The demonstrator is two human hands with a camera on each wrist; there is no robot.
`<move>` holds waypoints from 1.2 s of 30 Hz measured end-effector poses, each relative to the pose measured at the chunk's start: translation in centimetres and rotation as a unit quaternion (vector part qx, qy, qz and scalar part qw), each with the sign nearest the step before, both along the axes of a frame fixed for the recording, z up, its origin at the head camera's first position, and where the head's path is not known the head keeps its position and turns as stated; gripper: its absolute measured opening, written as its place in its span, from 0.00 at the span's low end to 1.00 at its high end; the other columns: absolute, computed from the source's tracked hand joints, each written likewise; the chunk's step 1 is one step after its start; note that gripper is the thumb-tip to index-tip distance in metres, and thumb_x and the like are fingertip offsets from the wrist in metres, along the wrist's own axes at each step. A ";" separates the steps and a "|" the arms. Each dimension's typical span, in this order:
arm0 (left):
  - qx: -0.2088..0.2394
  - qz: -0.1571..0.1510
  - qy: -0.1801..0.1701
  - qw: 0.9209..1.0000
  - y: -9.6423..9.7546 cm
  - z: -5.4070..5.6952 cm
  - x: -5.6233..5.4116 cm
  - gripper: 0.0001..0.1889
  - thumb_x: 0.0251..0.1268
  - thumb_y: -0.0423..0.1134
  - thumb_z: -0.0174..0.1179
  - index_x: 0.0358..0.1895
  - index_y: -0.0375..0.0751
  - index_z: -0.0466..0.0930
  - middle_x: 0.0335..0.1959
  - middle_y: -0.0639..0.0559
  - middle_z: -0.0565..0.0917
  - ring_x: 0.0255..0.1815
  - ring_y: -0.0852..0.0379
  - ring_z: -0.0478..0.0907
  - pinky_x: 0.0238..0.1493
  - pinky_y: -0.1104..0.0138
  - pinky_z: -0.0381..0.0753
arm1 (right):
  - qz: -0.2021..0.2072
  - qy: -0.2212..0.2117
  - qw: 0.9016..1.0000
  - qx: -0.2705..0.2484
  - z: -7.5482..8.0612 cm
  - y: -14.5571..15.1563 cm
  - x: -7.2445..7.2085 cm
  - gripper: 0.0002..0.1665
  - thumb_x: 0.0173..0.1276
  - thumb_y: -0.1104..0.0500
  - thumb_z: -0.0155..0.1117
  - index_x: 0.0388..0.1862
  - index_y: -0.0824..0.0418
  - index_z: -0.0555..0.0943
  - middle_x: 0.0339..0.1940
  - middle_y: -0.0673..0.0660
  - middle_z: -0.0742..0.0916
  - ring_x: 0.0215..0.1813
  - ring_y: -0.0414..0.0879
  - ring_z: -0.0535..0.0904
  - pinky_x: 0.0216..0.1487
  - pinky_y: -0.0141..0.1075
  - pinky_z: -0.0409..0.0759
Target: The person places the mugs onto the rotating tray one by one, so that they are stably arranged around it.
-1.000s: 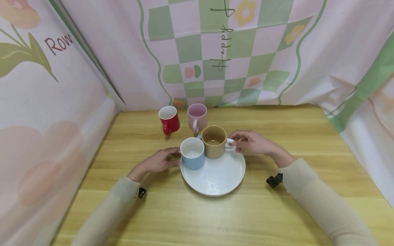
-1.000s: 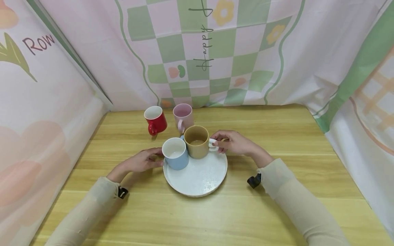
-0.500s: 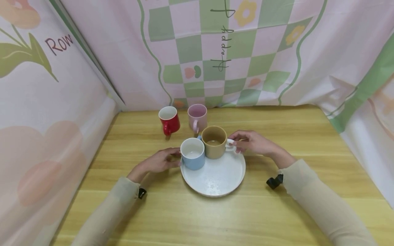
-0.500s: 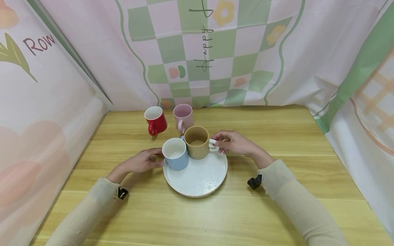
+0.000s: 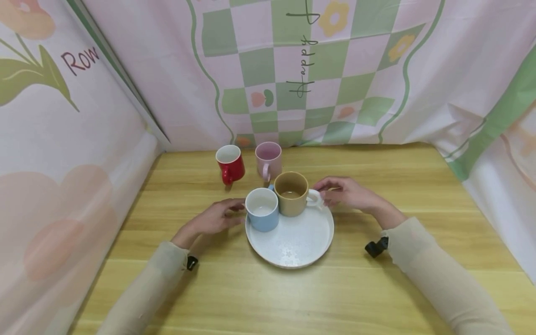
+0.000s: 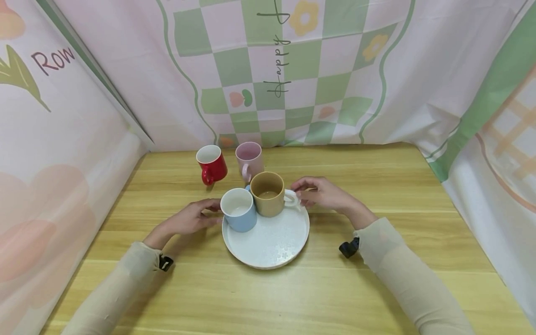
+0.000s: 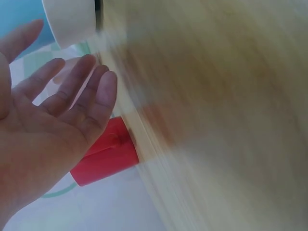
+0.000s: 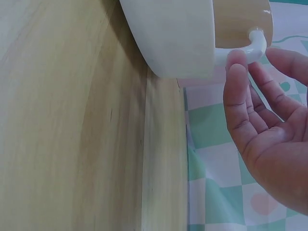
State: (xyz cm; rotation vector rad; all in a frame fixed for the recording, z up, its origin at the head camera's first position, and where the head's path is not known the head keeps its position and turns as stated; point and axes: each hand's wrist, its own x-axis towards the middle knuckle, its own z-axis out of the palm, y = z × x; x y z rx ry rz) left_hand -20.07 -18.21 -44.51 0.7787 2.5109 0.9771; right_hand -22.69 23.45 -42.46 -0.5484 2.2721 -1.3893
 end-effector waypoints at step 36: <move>0.048 0.171 0.059 0.982 -1.7 1.6 -1.9 0.20 0.72 0.37 0.59 0.64 0.39 0.77 0.50 0.42 0.86 0.53 0.44 0.82 0.59 0.50 0.81 | 0.041 0.016 0.997 0.063 -1.3 1.1 0.2 0.26 0.73 0.65 0.58 0.69 0.67 0.70 0.57 0.68 0.83 0.52 0.52 0.81 0.43 0.38 0.86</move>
